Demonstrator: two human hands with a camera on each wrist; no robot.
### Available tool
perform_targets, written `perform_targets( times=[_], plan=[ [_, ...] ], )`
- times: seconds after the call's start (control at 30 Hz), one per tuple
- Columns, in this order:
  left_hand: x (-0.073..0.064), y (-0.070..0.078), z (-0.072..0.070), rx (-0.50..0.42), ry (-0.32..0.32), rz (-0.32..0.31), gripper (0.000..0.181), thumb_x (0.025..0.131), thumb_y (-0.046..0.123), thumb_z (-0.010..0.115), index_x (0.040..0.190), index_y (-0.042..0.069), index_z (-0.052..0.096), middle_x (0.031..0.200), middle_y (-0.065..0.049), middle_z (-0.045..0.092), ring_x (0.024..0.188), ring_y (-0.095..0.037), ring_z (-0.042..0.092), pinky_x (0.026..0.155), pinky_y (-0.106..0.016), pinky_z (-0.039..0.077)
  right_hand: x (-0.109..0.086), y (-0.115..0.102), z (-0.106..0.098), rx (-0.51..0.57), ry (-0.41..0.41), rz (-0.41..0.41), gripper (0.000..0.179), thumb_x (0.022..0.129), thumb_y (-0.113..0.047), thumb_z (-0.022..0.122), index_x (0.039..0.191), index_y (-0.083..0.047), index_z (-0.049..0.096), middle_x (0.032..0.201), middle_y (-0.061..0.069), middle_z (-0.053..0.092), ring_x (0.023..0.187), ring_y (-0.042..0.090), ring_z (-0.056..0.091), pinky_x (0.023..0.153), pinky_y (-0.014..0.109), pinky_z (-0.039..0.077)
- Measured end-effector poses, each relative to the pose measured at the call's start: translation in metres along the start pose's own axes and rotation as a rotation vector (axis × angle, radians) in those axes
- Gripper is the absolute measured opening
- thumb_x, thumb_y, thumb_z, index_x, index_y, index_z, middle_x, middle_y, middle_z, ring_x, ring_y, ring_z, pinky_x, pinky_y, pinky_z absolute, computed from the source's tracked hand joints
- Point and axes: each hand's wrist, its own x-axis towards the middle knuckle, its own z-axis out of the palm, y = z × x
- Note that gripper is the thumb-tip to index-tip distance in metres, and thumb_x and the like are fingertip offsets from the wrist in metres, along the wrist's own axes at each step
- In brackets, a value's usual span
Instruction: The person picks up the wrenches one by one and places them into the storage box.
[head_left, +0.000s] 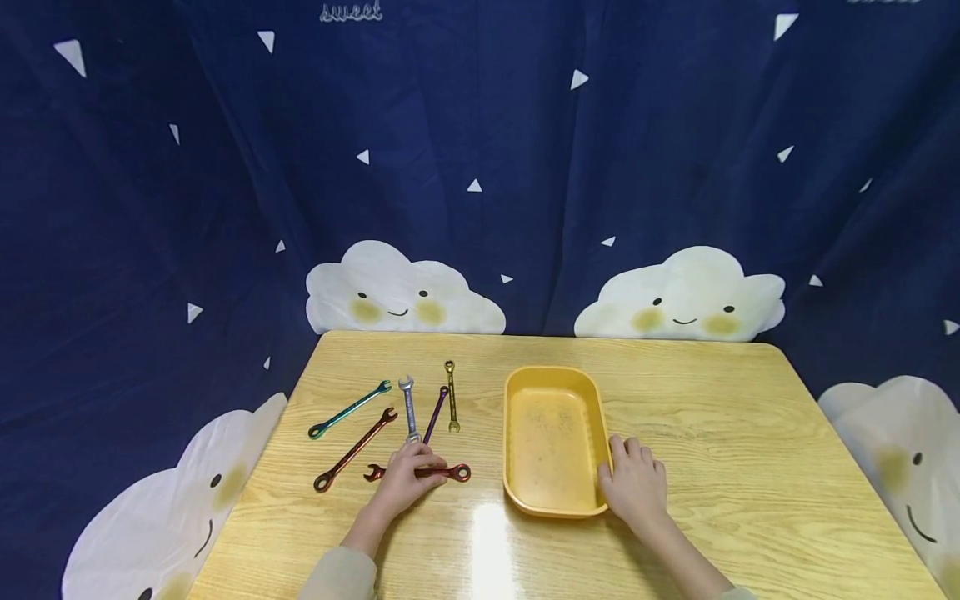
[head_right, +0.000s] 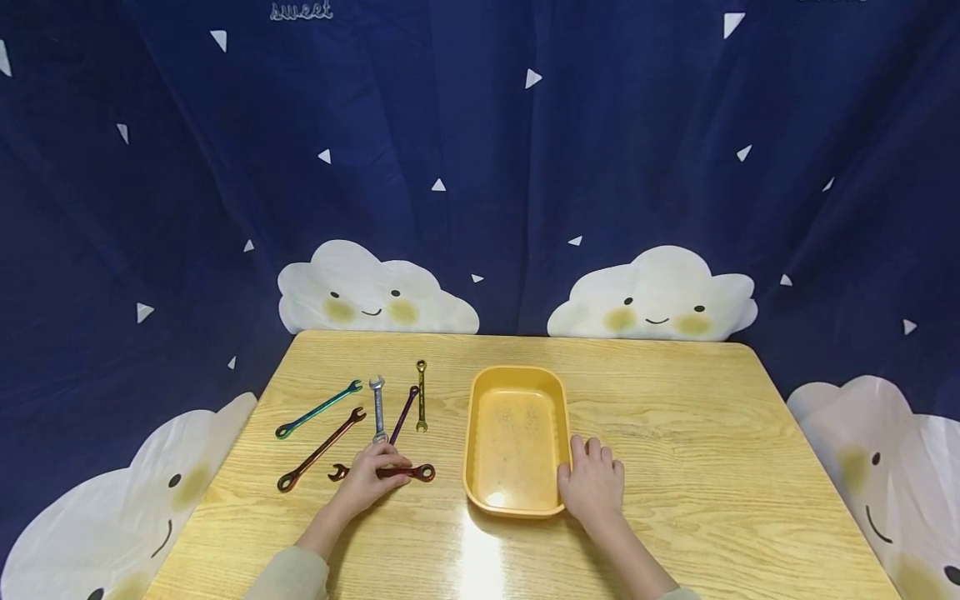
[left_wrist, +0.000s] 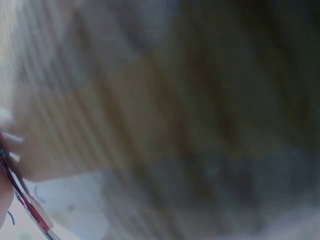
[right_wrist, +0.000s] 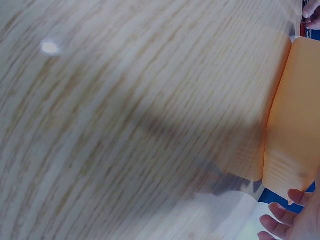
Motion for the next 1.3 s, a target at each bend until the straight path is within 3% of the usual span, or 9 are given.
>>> perform_targets(
  times=[0.27,0.63,0.97,1.3],
  plan=[
    [-0.0009,-0.0017,0.0024,0.001,0.006,-0.027,0.017,0.068,0.019,0.078,0.084,0.018,0.074,0.084,0.01,0.056,0.082,-0.009,0.047,0.076,-0.034,0.033,-0.0004,-0.0005,-0.0006,0.002,-0.002,0.005,0.036,0.086,-0.022,0.049,0.117,-0.004,0.048,0.103,0.017,0.049,0.095,0.039,0.047,0.075,0.054,0.036],
    [-0.003,-0.002,0.0033,-0.01,0.08,0.122,0.017,0.074,0.028,0.073,0.083,0.014,0.073,0.081,0.006,0.056,0.078,-0.008,0.046,0.071,-0.03,0.029,-0.0011,-0.0011,-0.002,0.008,-0.007,0.009,0.037,0.087,-0.023,0.048,0.118,-0.004,0.047,0.104,0.017,0.049,0.096,0.039,0.047,0.075,0.054,0.035],
    [-0.0014,0.0011,0.0023,-0.018,-0.013,-0.021,0.015,0.07,0.018,0.075,0.085,0.015,0.073,0.082,0.006,0.056,0.08,-0.011,0.048,0.077,-0.036,0.032,-0.0002,-0.0004,-0.0017,0.008,-0.003,0.006,0.036,0.086,-0.022,0.05,0.118,-0.004,0.048,0.103,0.016,0.049,0.094,0.038,0.047,0.073,0.054,0.036],
    [-0.0017,0.006,0.0006,-0.028,-0.036,-0.037,0.012,0.073,0.017,0.072,0.085,0.015,0.072,0.082,0.006,0.054,0.08,-0.012,0.047,0.083,-0.042,0.032,0.0009,-0.0002,-0.0015,0.007,0.011,0.002,0.035,0.086,-0.023,0.05,0.116,-0.004,0.048,0.101,0.016,0.05,0.092,0.038,0.048,0.071,0.053,0.037]
  ],
)
